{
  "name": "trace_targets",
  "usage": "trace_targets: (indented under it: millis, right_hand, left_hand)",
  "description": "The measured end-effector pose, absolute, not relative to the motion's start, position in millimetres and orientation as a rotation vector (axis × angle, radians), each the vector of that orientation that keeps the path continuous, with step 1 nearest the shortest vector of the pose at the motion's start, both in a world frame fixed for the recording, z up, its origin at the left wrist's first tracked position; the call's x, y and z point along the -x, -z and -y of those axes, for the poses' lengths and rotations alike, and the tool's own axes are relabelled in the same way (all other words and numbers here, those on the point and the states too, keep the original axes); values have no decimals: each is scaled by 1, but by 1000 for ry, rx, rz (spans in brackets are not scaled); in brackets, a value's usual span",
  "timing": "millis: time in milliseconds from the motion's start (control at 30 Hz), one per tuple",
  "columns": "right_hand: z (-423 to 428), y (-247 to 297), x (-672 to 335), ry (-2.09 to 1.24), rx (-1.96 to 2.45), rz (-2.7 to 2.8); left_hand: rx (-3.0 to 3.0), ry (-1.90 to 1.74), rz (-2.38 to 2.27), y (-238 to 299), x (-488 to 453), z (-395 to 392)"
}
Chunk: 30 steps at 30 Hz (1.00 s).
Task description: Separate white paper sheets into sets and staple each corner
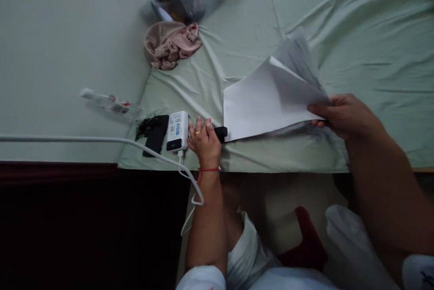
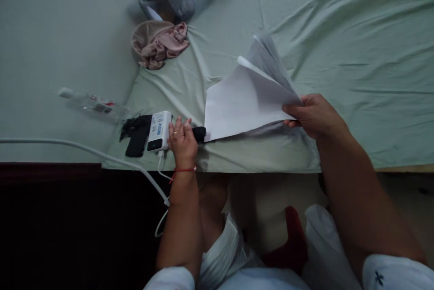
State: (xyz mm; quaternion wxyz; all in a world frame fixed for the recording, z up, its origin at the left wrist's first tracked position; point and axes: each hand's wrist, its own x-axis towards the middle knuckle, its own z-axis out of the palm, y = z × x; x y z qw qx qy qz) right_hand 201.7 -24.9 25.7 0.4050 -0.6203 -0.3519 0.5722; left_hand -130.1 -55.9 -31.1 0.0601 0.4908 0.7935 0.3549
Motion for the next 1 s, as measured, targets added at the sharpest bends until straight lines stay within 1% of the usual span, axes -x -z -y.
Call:
trace_targets:
  millis: [300,400,600,700,800,867,933,1000]
  right_hand:
    - [23,-23,-203,-1435,1570,874]
    - [22,-25,-200,-1410,1594,967]
    - [20,-15,-201,-1361,1561,1086]
    - [19,-7,-207,-1350,1553,1125]
    - [20,-6,-210,-1336,1557,1165]
    - [21,-9,-210,-1323,1571,1172]
    - [22,-11,-209,-1324,1581,1170]
    - [23,-12,-210,-1336,1580,1175]
  left_hand:
    - [-1703,-824,-2419,27,119,66]
    - [-1658,-873,-2437,26,118,66]
    - [-1628,-1124,-2502,12,93,77]
    - [-1838,-1099,-2260,2,60,119]
    - [-2136,-921,-1802,-2,38,195]
    - [-2224,-856,-1571,-2,44,255]
    - [-2158,-890,-1683,-3,70,305]
    - [-2111,-909,-1941,-9,111,335]
